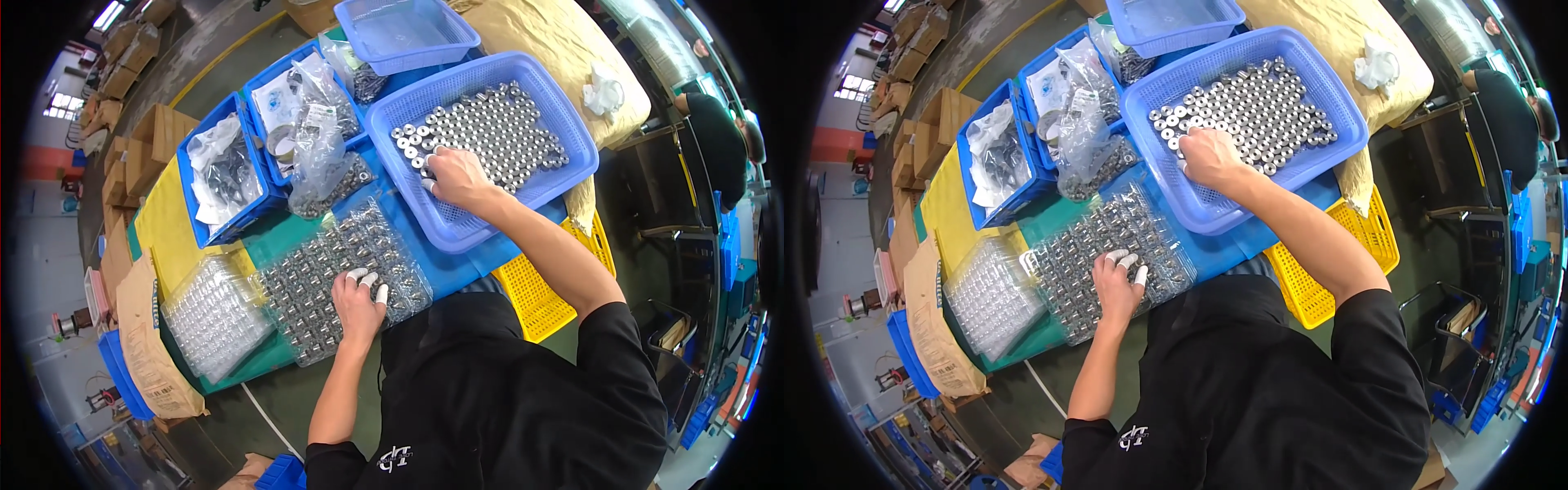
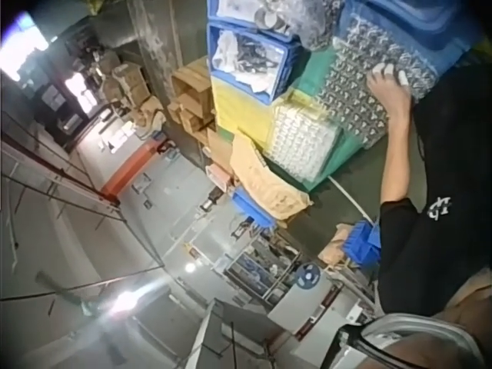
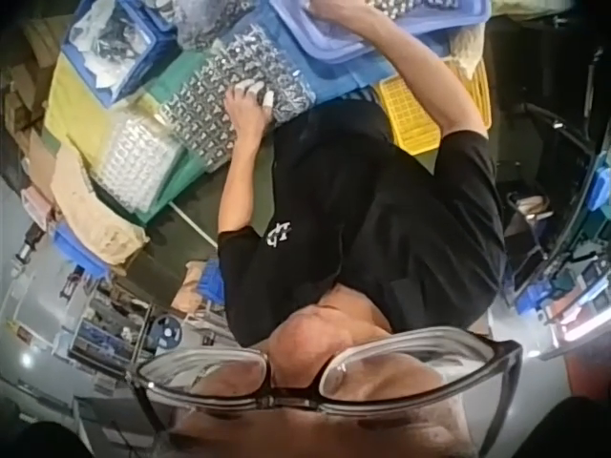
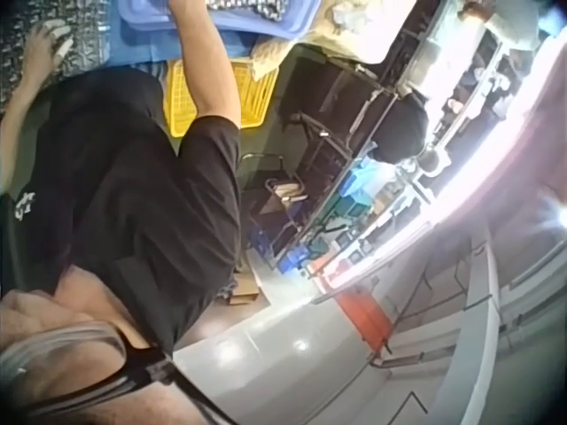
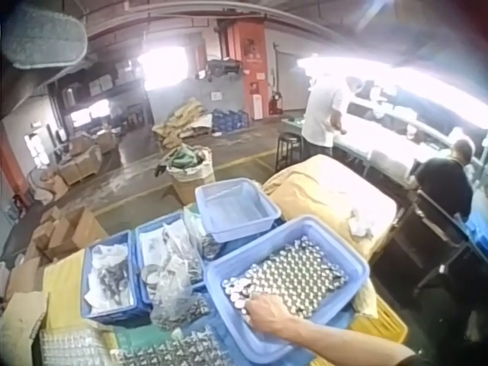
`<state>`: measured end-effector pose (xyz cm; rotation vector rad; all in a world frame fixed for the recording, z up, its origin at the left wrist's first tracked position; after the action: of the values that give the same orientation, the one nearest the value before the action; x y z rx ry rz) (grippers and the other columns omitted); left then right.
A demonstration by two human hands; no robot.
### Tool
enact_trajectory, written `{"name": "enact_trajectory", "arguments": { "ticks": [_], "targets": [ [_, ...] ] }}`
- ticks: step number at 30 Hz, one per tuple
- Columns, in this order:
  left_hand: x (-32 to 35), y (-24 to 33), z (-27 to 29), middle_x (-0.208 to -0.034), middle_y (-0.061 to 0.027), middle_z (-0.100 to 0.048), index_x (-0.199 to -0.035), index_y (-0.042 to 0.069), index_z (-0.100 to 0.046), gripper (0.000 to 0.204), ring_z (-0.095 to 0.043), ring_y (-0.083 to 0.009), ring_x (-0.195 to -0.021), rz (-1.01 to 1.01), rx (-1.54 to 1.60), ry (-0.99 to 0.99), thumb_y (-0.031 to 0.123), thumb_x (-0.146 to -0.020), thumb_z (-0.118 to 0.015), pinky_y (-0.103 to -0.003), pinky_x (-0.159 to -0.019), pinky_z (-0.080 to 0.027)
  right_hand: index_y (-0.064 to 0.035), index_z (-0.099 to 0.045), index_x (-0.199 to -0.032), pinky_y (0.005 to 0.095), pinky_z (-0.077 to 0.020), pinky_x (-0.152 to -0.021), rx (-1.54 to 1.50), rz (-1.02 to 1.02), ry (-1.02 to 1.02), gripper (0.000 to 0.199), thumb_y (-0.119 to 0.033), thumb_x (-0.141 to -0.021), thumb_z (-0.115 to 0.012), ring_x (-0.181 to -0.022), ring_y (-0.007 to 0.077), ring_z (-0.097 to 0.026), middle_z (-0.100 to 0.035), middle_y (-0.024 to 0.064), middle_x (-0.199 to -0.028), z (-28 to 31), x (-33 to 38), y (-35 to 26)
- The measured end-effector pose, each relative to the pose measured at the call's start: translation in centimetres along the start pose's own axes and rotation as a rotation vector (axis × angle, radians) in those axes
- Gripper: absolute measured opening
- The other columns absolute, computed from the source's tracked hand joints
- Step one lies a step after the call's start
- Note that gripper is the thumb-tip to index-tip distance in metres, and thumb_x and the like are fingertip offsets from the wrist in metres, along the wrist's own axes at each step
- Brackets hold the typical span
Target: Wiping small metal parts with a cloth and packing them into plastic grid trays.
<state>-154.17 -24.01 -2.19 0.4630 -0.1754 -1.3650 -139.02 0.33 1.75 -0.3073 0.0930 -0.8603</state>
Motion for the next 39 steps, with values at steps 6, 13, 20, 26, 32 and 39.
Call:
{"name": "enact_trajectory", "arguments": {
  "ticks": [6,13,20,26,32,39],
  "targets": [
    [0.4,0.6,0.4,-0.109,-0.0101,-0.063,-0.097,0.006,-0.071,0.029,-0.052,-0.0332,-0.109,0.045,0.059,0.009,0.015,-0.071,-0.078,-0.045,-0.093,-0.042,-0.0012,-0.069,-0.081,0.0436,-0.0537,-0.074,-0.001,-0.016,0.036,0.015,-0.015,-0.075,-0.069,-0.083,0.0337,-0.067,-0.066,0.0173,-0.09,-0.5,-0.2,0.0],
    [-0.6,2.3,2.2,-0.108,-0.0101,-0.063,-0.102,0.005,-0.07,0.031,-0.053,-0.0321,-0.108,0.051,0.078,0.072,0.013,-0.073,-0.078,-0.044,-0.094,-0.042,-0.0011,-0.069,-0.081,0.0395,-0.054,-0.071,-0.057,-0.023,0.083,0.015,-0.015,-0.076,-0.068,-0.08,0.0283,-0.068,-0.067,0.0148,-0.085,0.5,-0.2,0.3],
    [-4.3,7.5,9.2,-0.106,-0.0117,-0.064,-0.123,-0.001,-0.059,0.055,-0.061,-0.0237,-0.095,0.017,0.483,0.288,0.014,-0.075,-0.081,-0.036,-0.087,-0.047,-0.0029,-0.064,-0.103,0.0228,-0.0328,-0.048,-2.147,-0.278,-0.361,0.031,-0.03,-0.089,-0.064,-0.055,0.0076,-0.042,-0.059,0.0037,-0.079,2.5,6.2,-2.5],
    [-7.4,12.7,12.5,-0.095,-0.0084,-0.063,-0.118,0.001,-0.063,0.055,-0.06,-0.0243,-0.084,-0.161,0.62,0.332,0.023,-0.072,-0.086,-0.034,-0.075,-0.049,-0.0019,-0.062,-0.103,0.0248,-0.0349,-0.051,-2.492,-0.036,-0.606,0.03,-0.03,-0.091,-0.063,-0.058,0.0082,-0.042,-0.058,0.0049,-0.083,3.1,10.1,-8.3],
    [-7.5,13.2,11.4,-0.089,-0.005,-0.062,-0.102,0.004,-0.07,0.034,-0.058,-0.0201,-0.079,-0.122,0.621,0.267,0.017,-0.074,-0.083,-0.032,-0.07,-0.049,-0.0061,-0.063,-0.098,0.0271,-0.0368,-0.053,-2.521,-0.199,-0.598,0.027,-0.033,-0.092,-0.063,-0.06,0.0108,-0.045,-0.056,0.0023,-0.077,2.4,11.4,-8.2],
    [-7.5,12.4,11.0,-0.089,-0.007,-0.064,-0.102,0.0,-0.066,0.03,-0.06,-0.0176,-0.08,-0.104,0.662,0.205,0.009,-0.077,-0.08,-0.029,-0.073,-0.048,-0.0069,-0.064,-0.099,0.0263,-0.0347,-0.054,-2.515,-0.36,-0.645,0.031,-0.037,-0.094,-0.058,-0.06,0.0105,-0.041,-0.057,-0.0001,-0.077,1.5,12.0,-8.8]
  ]
}}
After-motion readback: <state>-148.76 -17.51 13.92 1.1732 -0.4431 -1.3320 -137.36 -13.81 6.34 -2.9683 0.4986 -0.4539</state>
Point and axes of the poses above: each hand's wrist, its own x-axis away from the middle knuckle, its own z-axis out of the back of the hand, y = z × x, the point moved 5 cm from there along -x, towards the middle knuckle
